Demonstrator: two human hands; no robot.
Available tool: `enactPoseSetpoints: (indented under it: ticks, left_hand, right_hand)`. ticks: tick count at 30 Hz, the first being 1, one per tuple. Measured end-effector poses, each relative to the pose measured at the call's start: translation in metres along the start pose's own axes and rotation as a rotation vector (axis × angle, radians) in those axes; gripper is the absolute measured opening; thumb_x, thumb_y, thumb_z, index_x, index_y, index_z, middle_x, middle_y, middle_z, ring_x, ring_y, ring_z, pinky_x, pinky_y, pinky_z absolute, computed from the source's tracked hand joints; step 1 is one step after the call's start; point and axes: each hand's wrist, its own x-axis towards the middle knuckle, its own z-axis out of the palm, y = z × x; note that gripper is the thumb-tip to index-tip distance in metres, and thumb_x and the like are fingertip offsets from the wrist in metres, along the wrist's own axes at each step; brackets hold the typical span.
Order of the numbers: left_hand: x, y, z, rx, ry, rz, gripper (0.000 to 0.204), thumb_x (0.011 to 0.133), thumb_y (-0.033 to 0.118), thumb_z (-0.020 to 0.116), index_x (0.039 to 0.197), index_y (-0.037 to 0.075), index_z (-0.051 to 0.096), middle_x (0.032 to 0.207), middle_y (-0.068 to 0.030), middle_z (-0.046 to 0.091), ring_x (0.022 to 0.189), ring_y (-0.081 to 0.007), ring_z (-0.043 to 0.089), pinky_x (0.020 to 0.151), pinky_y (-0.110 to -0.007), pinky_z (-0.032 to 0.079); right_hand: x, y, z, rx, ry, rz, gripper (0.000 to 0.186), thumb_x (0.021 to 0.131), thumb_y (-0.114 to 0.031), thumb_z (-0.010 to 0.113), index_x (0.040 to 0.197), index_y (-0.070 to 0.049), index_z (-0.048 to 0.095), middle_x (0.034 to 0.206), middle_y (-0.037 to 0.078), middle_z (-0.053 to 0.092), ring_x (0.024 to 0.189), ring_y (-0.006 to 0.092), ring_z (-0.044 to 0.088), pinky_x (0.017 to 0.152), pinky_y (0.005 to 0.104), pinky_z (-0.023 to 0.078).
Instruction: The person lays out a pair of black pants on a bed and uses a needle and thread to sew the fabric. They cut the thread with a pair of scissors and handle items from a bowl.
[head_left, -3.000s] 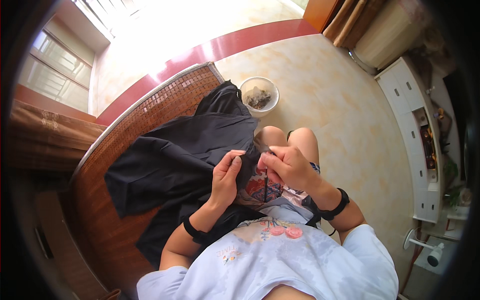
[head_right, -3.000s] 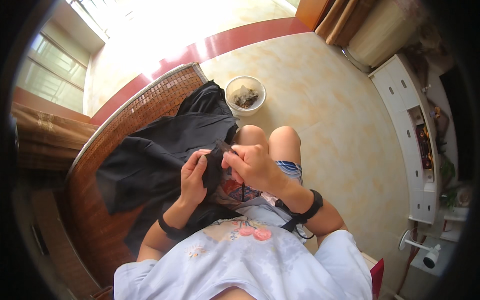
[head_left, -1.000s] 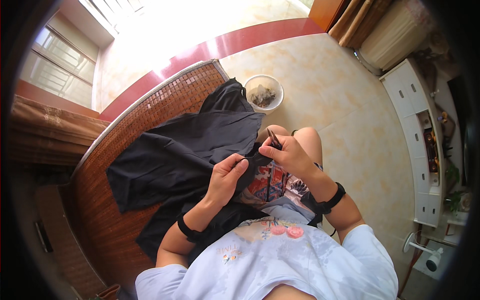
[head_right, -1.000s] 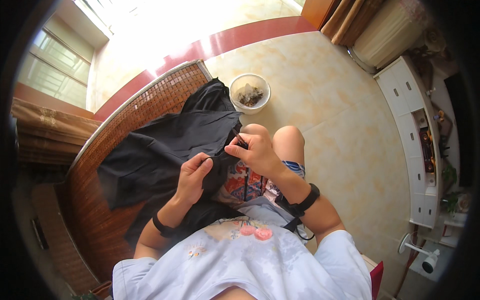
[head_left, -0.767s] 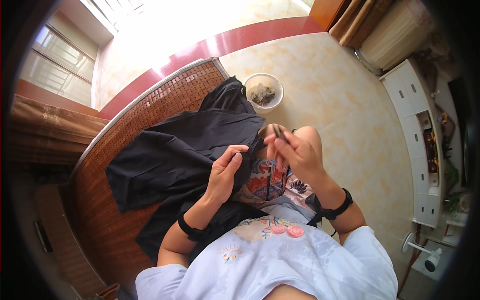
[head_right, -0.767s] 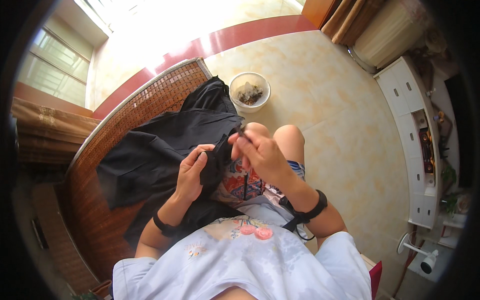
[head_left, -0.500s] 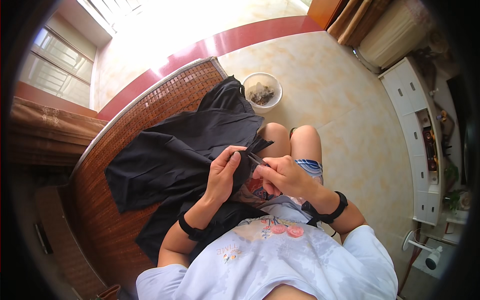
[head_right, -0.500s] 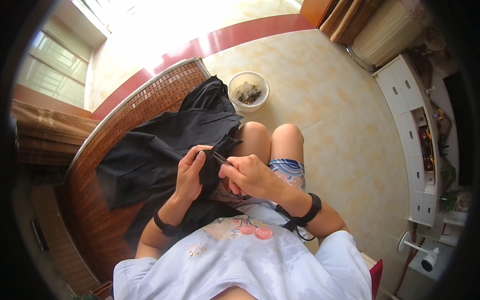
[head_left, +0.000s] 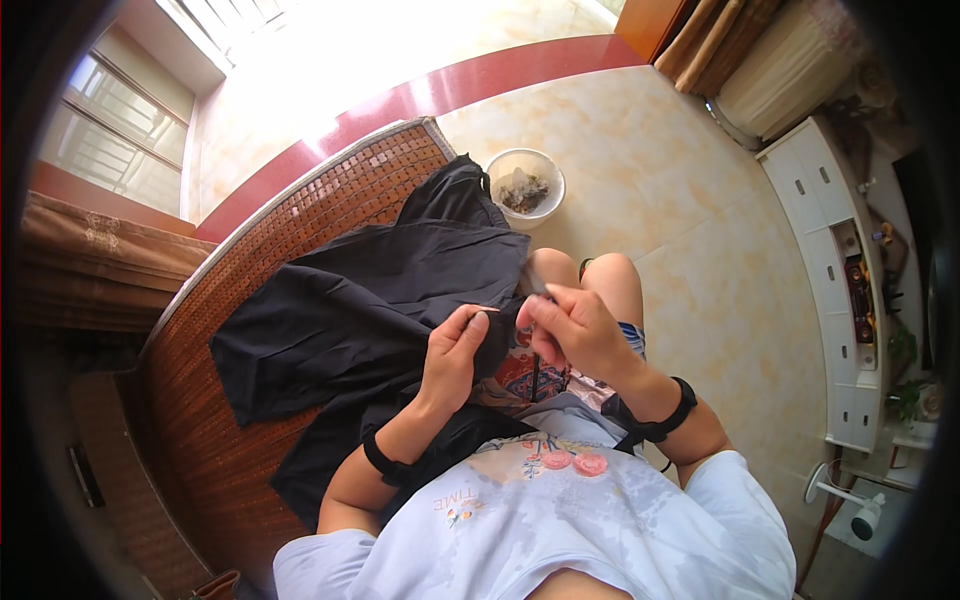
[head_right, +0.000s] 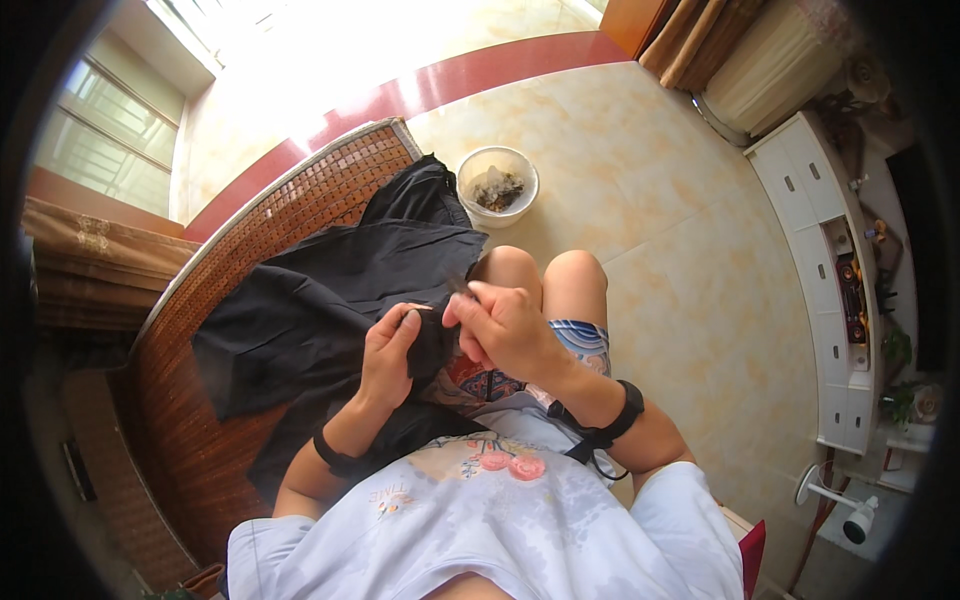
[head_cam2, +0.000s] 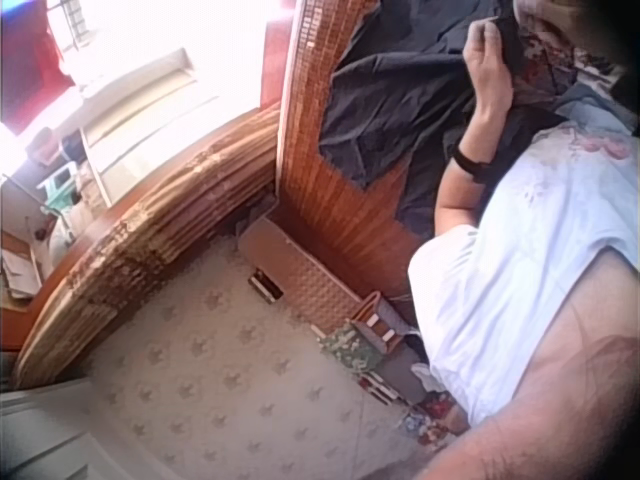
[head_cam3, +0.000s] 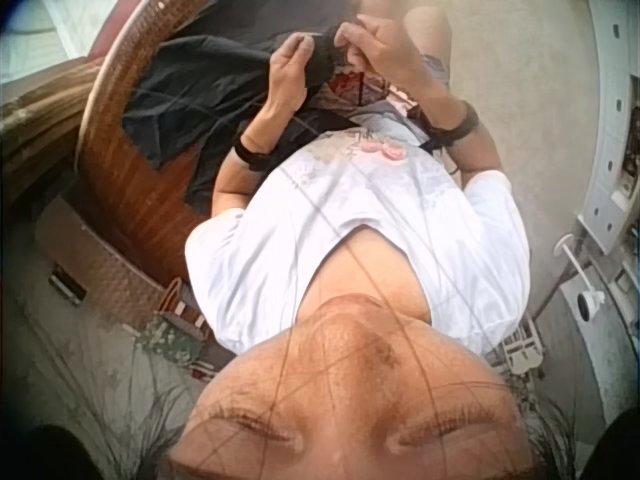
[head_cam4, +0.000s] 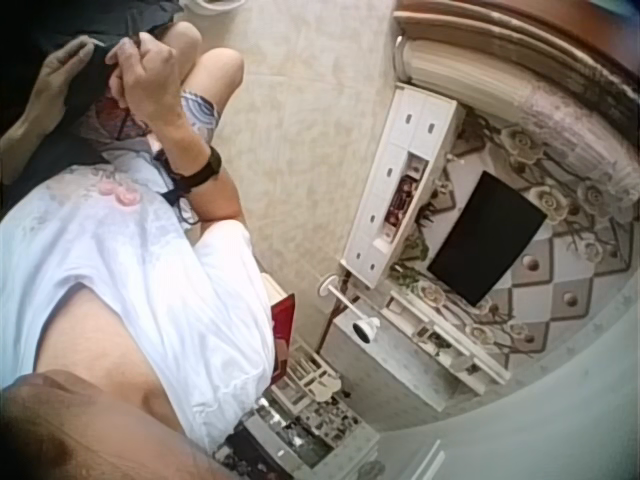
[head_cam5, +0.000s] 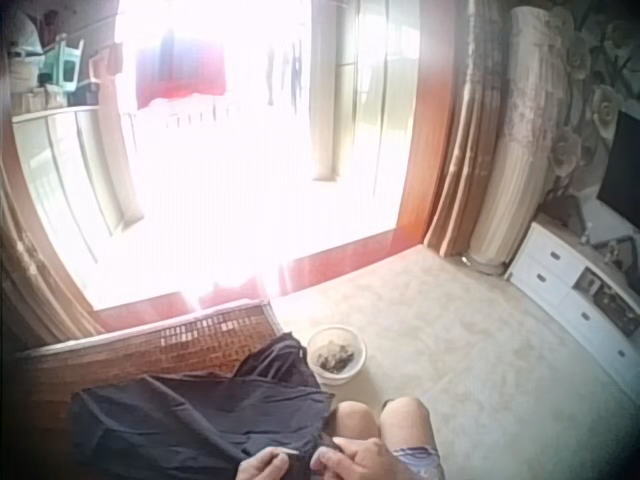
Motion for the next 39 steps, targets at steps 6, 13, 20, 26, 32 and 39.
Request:
enactPoseSetpoints:
  ticks: [6,13,20,26,32,39]
  left_hand:
    - [0.004,0.003,0.0,-0.133,0.039,0.006,0.018,0.101,0.016,0.05,0.098,0.002,0.061,0.087,0.0016,0.062,0.077,-0.0025,0.055,0.07,-0.017,0.046]
    - [0.003,0.006,0.001,-0.125,0.021,0.024,0.019,0.101,0.016,0.05,0.101,0.001,0.061,0.09,0.0003,0.063,0.079,-0.0034,0.056,0.072,-0.017,0.046]
    - [0.002,0.0,-0.001,-0.065,0.012,0.055,0.016,0.1,0.016,0.051,0.101,0.002,0.061,0.092,-0.0023,0.064,0.081,-0.0076,0.061,0.074,-0.022,0.05]
    - [0.003,0.002,0.0,-0.01,0.007,0.082,0.02,0.101,0.017,0.05,0.104,0.001,0.061,0.092,0.0004,0.063,0.083,-0.0039,0.054,0.075,-0.018,0.046]
    - [0.001,0.001,0.004,0.097,-0.02,0.15,0.02,0.101,0.017,0.05,0.105,0.001,0.061,0.092,0.0012,0.062,0.083,-0.0035,0.053,0.075,-0.018,0.045]
    - [-0.004,0.003,0.003,0.297,-0.054,0.15,0.017,0.1,0.012,0.05,0.1,-0.001,0.061,0.099,0.0004,0.059,0.088,-0.0048,0.05,0.079,-0.018,0.039]
  right_hand:
    - [-0.008,0.005,0.006,-0.161,-0.147,0.08,0.029,0.099,-0.019,0.047,0.085,0.003,0.061,0.055,0.004,0.057,0.045,0.0069,0.05,0.043,0.0226,0.04]
    - [-0.008,0.002,0.009,-0.207,-0.137,0.075,0.029,0.098,-0.018,0.048,0.082,0.003,0.061,0.054,0.005,0.057,0.043,0.0077,0.05,0.042,0.0236,0.04]
    - [-0.004,0.003,0.01,-0.186,-0.111,0.052,0.03,0.097,-0.019,0.049,0.082,0.003,0.061,0.053,0.004,0.057,0.043,0.008,0.05,0.042,0.0238,0.04]
    - [-0.006,0.003,0.008,-0.22,-0.124,0.069,0.031,0.098,-0.02,0.048,0.082,0.003,0.061,0.053,0.004,0.056,0.043,0.0082,0.051,0.042,0.0237,0.041]
    - [-0.004,-0.001,0.01,-0.186,-0.094,0.061,0.031,0.098,-0.02,0.047,0.081,0.002,0.06,0.054,0.004,0.056,0.043,0.0077,0.05,0.041,0.0228,0.04]
    - [0.005,-0.002,-0.001,0.142,0.153,-0.138,0.024,0.097,-0.024,0.056,0.097,0.0,0.06,0.062,0.003,0.058,0.048,0.0063,0.053,0.045,0.0184,0.04]
